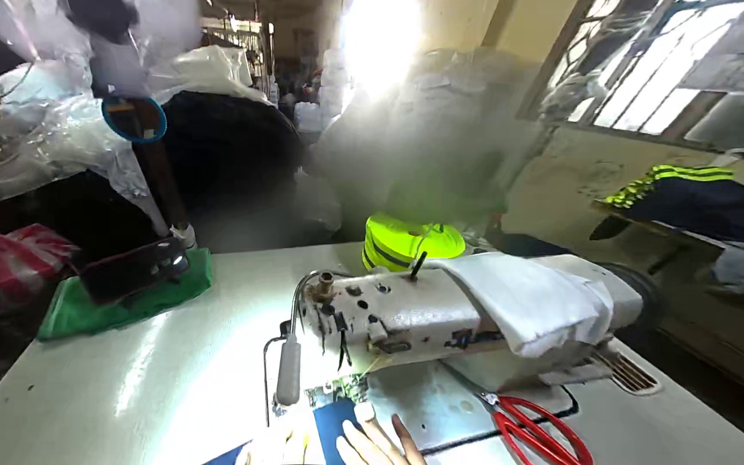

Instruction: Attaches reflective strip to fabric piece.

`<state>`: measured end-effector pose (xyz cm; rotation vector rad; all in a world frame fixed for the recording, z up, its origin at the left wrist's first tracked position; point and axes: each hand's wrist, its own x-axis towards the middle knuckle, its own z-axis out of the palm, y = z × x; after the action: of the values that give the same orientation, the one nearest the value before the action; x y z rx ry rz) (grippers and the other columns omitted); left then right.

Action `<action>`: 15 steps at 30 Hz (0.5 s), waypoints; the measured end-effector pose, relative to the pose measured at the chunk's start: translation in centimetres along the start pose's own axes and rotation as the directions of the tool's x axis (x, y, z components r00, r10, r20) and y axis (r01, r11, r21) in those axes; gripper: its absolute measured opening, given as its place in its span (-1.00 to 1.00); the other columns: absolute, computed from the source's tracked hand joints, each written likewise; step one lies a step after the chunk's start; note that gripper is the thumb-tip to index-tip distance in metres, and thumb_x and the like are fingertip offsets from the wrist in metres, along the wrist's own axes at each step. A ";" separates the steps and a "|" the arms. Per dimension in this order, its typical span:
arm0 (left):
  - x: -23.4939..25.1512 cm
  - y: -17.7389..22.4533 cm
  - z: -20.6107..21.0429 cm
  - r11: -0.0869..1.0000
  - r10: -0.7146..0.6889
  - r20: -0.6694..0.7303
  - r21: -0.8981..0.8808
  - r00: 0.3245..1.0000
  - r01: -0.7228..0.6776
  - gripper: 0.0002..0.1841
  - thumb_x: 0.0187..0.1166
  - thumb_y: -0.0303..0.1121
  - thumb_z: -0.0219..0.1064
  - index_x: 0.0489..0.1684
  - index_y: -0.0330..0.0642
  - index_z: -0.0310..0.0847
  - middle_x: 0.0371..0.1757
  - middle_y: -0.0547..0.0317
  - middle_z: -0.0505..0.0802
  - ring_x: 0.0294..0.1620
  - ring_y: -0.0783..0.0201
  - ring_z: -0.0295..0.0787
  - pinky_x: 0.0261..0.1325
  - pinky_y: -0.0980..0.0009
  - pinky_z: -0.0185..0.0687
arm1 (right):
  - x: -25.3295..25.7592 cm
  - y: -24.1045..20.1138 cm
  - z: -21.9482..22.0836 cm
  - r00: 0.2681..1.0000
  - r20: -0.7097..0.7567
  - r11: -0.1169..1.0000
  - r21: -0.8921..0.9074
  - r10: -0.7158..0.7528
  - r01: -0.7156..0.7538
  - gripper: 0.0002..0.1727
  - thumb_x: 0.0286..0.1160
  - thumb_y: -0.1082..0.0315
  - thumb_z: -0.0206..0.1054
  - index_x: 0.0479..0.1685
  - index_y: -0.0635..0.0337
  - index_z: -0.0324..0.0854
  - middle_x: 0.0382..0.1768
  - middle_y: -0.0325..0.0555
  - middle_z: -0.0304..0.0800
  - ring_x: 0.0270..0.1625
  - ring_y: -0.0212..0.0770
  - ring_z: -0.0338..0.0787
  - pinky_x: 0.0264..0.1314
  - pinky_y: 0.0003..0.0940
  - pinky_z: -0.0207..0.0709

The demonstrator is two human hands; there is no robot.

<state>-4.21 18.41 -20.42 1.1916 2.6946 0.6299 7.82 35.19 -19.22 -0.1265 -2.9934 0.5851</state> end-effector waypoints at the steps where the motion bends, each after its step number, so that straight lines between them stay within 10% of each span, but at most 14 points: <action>1: 0.0 0.1 -0.2 1.000 -0.018 0.025 -0.017 1.000 0.018 -0.59 0.77 -0.24 0.07 0.45 -0.12 0.66 0.44 -0.11 0.73 0.53 -0.18 0.57 0.54 -0.27 0.32 | 0.1 0.1 0.0 0.999 -0.010 0.999 0.014 -0.048 0.048 -0.50 0.78 0.20 0.11 0.61 0.15 0.55 0.65 0.01 0.54 0.81 0.12 0.30 0.85 0.36 -0.17; 5: -1.1 -0.6 1.7 0.997 0.053 -0.159 0.064 0.986 -0.043 -0.59 0.69 -0.14 0.07 0.33 0.05 0.74 0.35 0.09 0.81 0.43 -0.01 0.69 0.41 -0.20 0.44 | -0.5 1.5 1.9 0.969 -0.181 0.985 -0.065 -0.170 0.161 -0.62 0.71 0.13 0.17 0.30 -0.03 0.80 0.41 -0.17 0.79 0.59 -0.05 0.64 0.68 0.19 0.36; 15: -1.1 -1.2 2.2 0.994 0.081 -0.225 0.087 0.971 -0.063 -0.55 0.72 -0.04 -0.02 0.33 0.13 0.75 0.35 0.22 0.80 0.43 0.09 0.68 0.42 -0.12 0.46 | -0.6 1.9 2.9 0.951 -0.246 0.978 -0.140 -0.187 0.156 -0.56 0.77 0.04 0.02 0.33 -0.16 0.78 0.44 -0.29 0.77 0.60 -0.14 0.63 0.70 0.12 0.35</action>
<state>-3.66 17.56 -22.99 1.3170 2.9012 0.7171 8.24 35.80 -22.67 0.0481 -2.7470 0.3416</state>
